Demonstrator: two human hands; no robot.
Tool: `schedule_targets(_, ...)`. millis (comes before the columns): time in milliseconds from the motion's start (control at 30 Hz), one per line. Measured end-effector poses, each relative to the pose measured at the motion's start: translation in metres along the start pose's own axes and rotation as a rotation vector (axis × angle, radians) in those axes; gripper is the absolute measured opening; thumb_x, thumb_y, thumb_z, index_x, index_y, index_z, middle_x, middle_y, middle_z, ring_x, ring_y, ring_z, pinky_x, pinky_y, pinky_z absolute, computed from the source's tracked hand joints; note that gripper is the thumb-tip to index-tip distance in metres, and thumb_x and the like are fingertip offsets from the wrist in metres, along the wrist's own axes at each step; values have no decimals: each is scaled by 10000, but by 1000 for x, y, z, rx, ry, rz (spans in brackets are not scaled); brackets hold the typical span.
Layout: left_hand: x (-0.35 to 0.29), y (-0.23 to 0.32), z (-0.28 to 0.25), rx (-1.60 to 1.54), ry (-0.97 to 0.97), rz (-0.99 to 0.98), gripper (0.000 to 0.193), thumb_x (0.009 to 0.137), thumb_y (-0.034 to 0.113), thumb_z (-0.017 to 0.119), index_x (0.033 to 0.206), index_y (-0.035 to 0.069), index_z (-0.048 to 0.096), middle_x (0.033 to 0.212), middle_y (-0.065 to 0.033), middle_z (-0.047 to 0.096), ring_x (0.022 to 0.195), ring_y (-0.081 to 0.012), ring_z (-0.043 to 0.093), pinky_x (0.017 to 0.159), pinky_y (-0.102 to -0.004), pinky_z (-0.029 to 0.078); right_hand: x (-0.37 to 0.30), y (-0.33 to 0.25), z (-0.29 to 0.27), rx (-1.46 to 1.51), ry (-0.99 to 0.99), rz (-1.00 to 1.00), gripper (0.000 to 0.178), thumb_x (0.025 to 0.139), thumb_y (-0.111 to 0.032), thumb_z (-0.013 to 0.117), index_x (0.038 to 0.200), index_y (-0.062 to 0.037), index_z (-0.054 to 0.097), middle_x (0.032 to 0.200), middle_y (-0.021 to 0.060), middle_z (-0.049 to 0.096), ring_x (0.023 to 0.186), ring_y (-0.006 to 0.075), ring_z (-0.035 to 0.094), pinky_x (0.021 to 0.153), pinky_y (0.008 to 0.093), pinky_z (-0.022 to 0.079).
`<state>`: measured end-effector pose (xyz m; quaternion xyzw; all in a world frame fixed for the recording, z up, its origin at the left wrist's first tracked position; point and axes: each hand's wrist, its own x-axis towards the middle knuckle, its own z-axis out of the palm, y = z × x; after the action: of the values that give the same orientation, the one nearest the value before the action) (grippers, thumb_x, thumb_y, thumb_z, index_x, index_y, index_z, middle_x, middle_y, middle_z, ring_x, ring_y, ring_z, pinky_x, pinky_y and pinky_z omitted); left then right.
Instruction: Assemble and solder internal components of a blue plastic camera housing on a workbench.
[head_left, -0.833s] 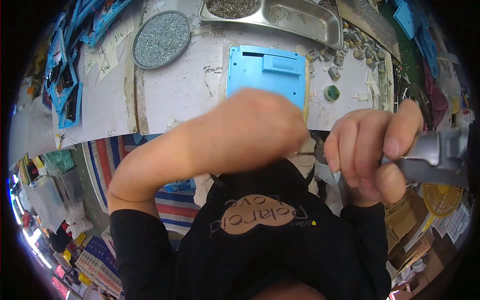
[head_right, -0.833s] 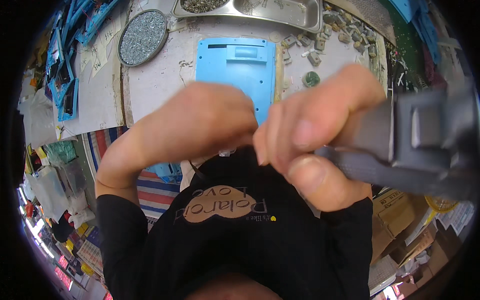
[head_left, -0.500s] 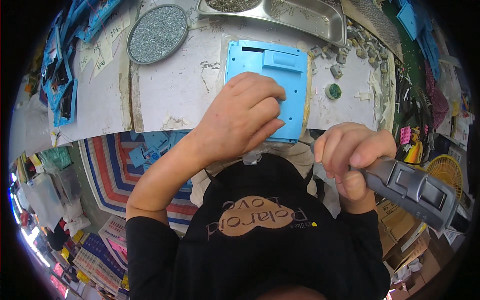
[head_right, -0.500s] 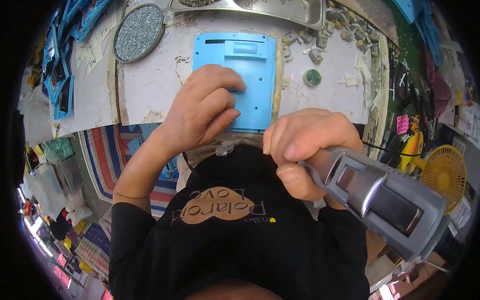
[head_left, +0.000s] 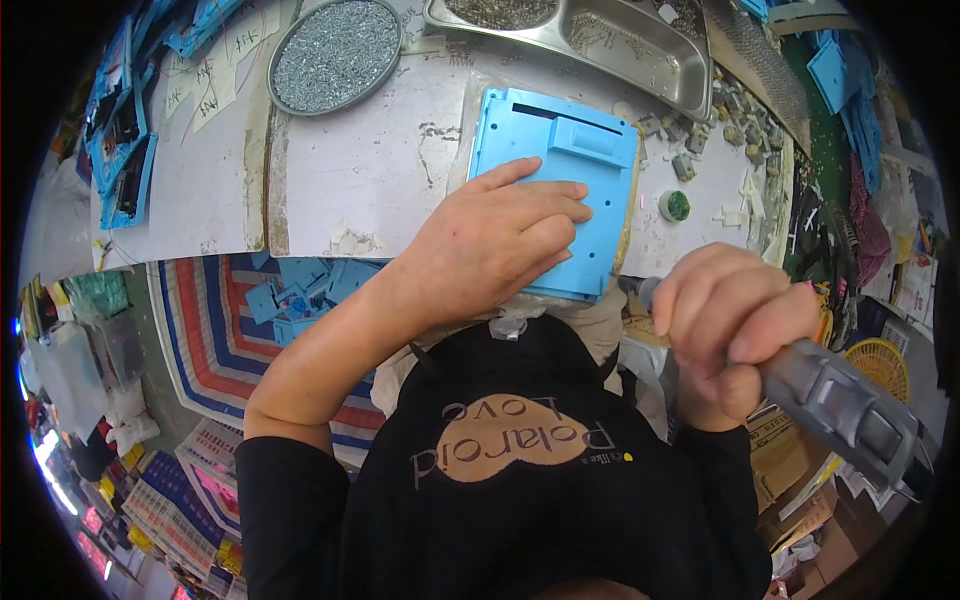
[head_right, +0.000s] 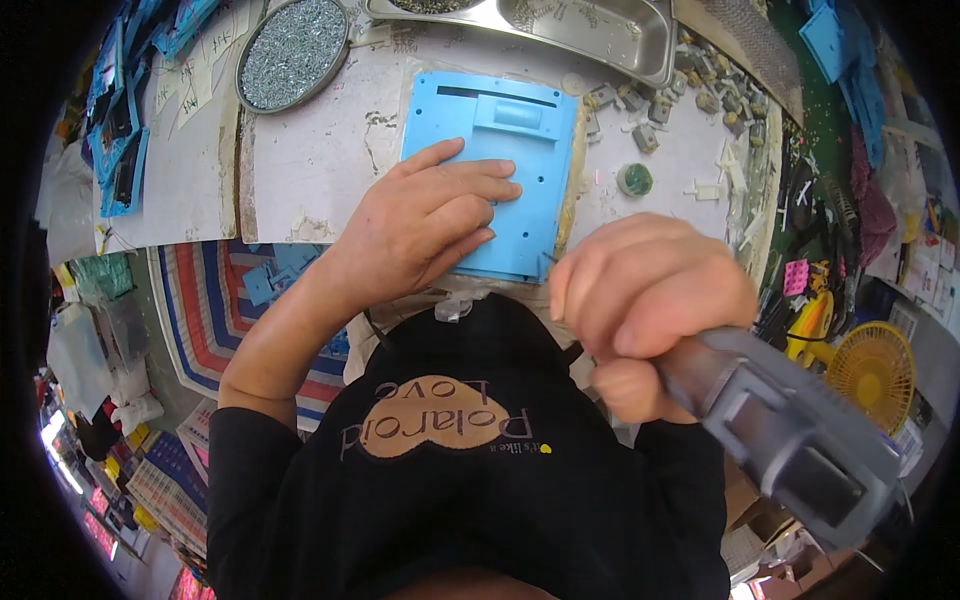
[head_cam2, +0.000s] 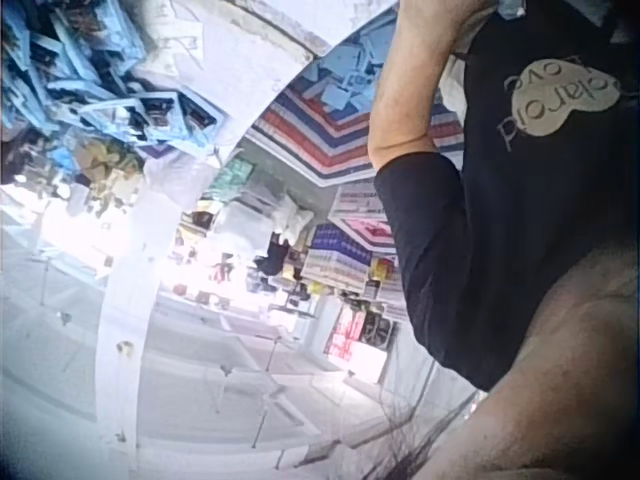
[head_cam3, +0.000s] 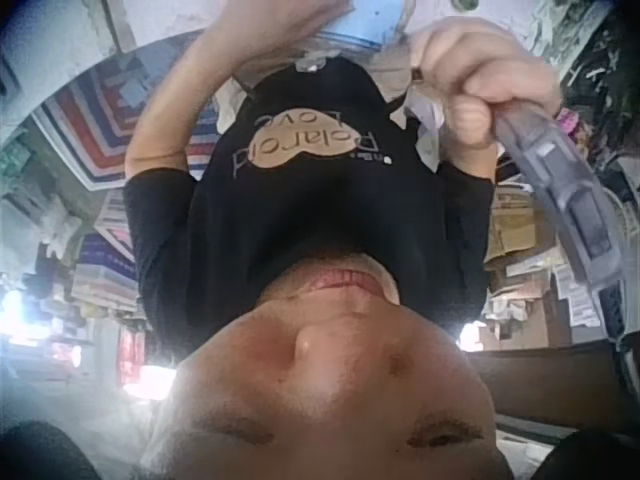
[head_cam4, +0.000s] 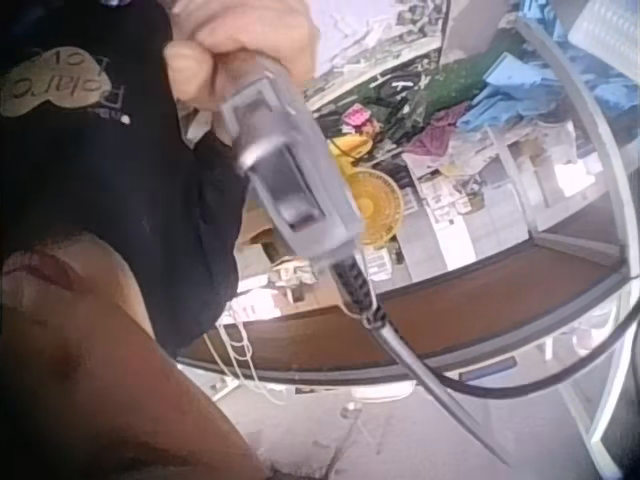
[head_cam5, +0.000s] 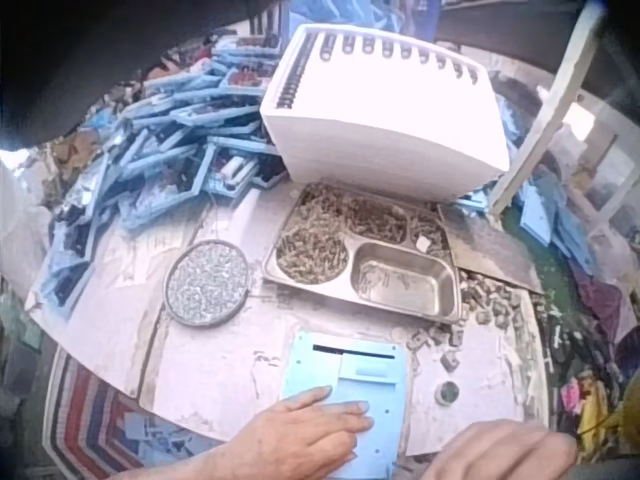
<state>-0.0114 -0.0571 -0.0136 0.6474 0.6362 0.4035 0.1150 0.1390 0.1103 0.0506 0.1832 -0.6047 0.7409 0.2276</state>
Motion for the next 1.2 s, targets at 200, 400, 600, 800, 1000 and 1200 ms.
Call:
schedule_targets(200,-1,1,0,-36,8,-21,144,895,115,710,974,75,597,1214,-55,705,1260,-247,627,1130,-520,420,4,23,8,-129,61,17,236,820,20,758,901,-29,541,619,73,573,490,217,560,491,343,502)
schedule_targets(400,-1,-2,1,-54,16,-8,172,881,118,726,998,68,610,1222,-61,699,1265,-247,626,1112,-509,439,20,20,4,-100,-55,72,239,842,-11,768,865,-42,532,588,52,553,463,207,543,486,324,497)
schedule_targets(600,-1,-4,1,-52,30,-4,193,862,119,748,1000,56,628,1219,-66,701,1261,-250,631,1093,-502,457,29,25,-17,-134,82,44,236,874,-29,737,915,-64,508,613,58,553,487,201,521,532,334,504)
schedule_targets(800,-1,-3,-1,-79,10,-39,205,857,131,758,1001,48,638,1230,-65,699,1269,-246,628,1097,-493,453,40,33,-31,-112,-79,100,243,885,-23,715,977,-64,494,621,68,548,522,196,526,560,357,490)
schedule_targets(1000,1,-1,-4,-83,-9,-49,203,850,143,774,929,67,603,1252,-59,696,1294,-227,613,1093,-475,456,73,42,-68,-2,111,-16,215,945,-65,658,979,-84,447,624,39,501,526,136,478,570,337,477)
schedule_targets(1200,-1,-3,1,-76,1,-56,211,846,148,779,915,77,592,1272,-48,693,1300,-215,608,1088,-456,459,69,62,-69,-144,106,50,233,945,-81,676,992,-72,448,637,36,503,537,125,486,577,346,496)
